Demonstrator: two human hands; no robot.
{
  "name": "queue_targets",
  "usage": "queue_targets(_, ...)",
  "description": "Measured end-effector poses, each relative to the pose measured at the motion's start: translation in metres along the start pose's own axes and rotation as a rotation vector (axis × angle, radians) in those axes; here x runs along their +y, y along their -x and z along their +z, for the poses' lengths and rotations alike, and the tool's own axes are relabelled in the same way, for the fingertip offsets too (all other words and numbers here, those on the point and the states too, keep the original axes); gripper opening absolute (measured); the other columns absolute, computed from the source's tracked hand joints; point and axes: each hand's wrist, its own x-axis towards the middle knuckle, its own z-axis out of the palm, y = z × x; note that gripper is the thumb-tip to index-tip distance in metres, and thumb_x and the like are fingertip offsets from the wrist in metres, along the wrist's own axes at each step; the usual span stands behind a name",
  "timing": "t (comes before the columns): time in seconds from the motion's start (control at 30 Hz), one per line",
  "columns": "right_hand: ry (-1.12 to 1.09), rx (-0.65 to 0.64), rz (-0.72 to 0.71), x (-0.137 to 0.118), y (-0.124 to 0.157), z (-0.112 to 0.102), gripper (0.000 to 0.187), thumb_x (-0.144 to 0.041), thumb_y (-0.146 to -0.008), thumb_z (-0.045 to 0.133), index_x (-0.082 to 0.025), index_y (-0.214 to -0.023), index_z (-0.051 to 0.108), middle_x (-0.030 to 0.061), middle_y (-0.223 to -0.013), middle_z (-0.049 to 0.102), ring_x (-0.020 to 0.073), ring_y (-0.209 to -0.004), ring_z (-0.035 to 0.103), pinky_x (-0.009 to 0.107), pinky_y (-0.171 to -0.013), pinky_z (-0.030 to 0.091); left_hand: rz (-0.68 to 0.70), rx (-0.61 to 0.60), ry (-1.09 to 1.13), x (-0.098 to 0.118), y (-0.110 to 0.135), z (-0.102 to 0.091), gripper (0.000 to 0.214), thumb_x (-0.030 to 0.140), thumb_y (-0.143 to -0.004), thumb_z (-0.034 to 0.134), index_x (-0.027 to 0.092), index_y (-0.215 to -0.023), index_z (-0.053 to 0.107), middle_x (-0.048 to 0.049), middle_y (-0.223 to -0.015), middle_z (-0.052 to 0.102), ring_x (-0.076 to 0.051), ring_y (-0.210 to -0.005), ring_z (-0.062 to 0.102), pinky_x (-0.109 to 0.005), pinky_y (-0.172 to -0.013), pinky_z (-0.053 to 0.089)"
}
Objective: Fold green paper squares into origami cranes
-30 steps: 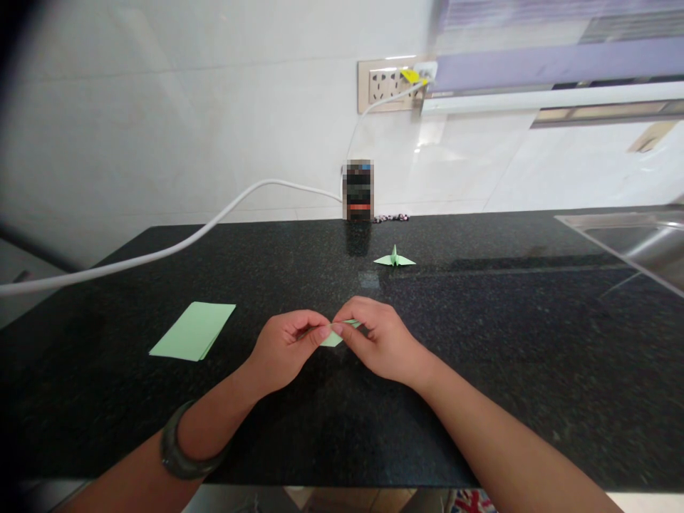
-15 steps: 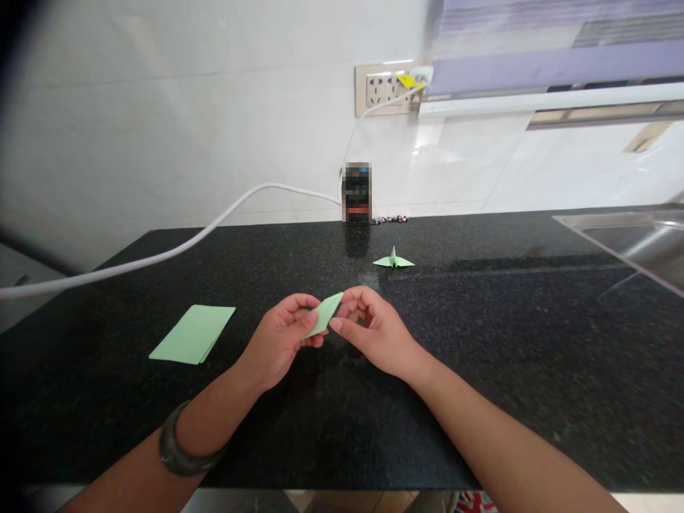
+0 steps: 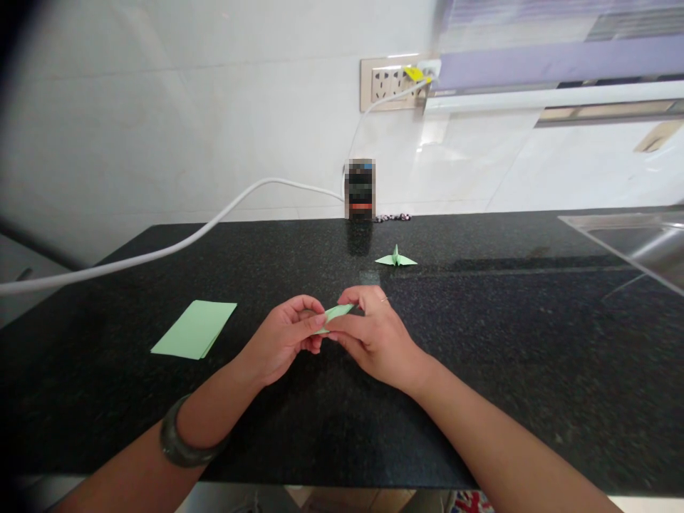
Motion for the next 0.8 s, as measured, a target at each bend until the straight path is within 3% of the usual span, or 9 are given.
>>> queue_targets(0.23, -0.018, -0.076, -0.015, 0.0004, -0.0019, -0.0026, 0.011, -0.019, -0.078, 0.056, -0.019, -0.085, 0.063, 0.0054, -0.087, 0.053, 0.0171, -0.085, 0.048, 0.034, -0.075, 0.040, -0.039, 0.001, -0.062, 0.0038, 0.0010, 0.0018, 0.014, 0.025, -0.074, 0.056, 0.015, -0.081, 0.050, 0.0027, -0.062, 0.055, -0.007, -0.052, 0.055, -0.021, -0.054, 0.045)
queue_targets(0.8, -0.035, -0.162, -0.087, 0.0017, -0.0047, -0.0075, 0.012, -0.023, -0.081, 0.052, -0.019, -0.086, 0.062, 0.0053, -0.082, 0.056, 0.0166, -0.080, 0.048, 0.034, -0.074, 0.039, -0.044, -0.010, -0.101, 0.0074, 0.0010, 0.0033, 0.015, 0.024, -0.071, 0.058, 0.014, -0.078, 0.051, 0.0032, -0.057, 0.053, -0.008, -0.049, 0.054, -0.021, -0.052, 0.044)
